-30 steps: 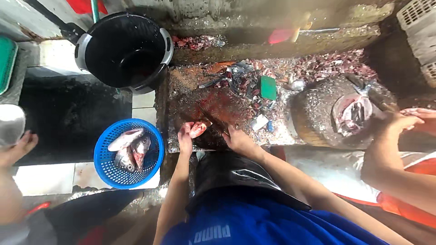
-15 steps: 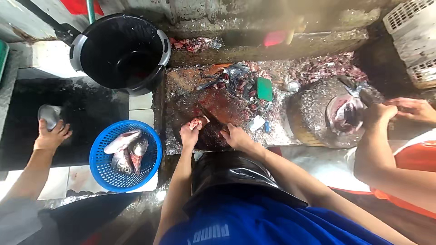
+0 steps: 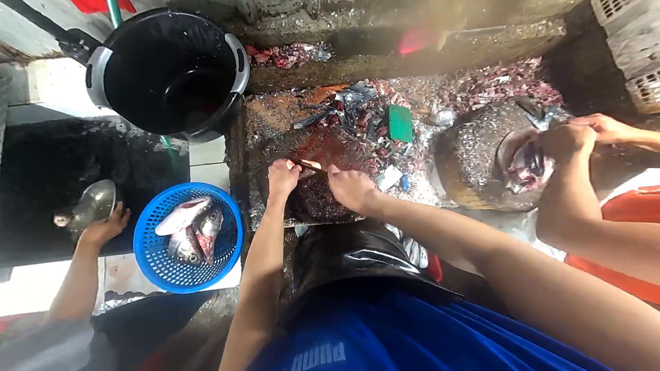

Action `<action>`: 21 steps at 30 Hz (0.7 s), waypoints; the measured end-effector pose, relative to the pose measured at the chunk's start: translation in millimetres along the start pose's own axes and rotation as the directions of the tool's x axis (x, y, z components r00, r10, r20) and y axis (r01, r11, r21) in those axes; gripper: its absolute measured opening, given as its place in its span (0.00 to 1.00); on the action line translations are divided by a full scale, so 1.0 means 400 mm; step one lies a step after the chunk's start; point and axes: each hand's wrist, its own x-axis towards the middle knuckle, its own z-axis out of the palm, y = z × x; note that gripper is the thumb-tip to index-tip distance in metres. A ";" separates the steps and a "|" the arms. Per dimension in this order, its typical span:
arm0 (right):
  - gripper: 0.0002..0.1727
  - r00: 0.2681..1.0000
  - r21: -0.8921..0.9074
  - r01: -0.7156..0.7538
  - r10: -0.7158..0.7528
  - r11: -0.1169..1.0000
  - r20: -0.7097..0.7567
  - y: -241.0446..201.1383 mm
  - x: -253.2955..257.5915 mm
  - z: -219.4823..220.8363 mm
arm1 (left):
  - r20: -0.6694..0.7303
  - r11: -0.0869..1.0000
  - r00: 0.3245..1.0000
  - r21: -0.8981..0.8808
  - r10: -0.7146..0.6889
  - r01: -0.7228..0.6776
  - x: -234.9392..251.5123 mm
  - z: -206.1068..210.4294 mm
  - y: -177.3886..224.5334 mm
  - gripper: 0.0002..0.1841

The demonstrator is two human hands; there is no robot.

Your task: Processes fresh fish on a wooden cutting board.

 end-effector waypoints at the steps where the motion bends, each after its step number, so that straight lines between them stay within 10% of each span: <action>1: 0.15 1.000 0.025 0.008 -0.008 1.000 -0.007 -0.004 0.018 0.004 | 0.023 1.000 1.000 -0.010 -0.002 0.002 0.010 -0.005 -0.003 0.20; 21: 0.29 0.987 0.596 -0.013 -0.086 0.803 0.137 0.087 0.181 0.039 | -0.062 0.974 0.990 -0.184 0.125 -0.135 -0.031 0.070 -0.054 0.18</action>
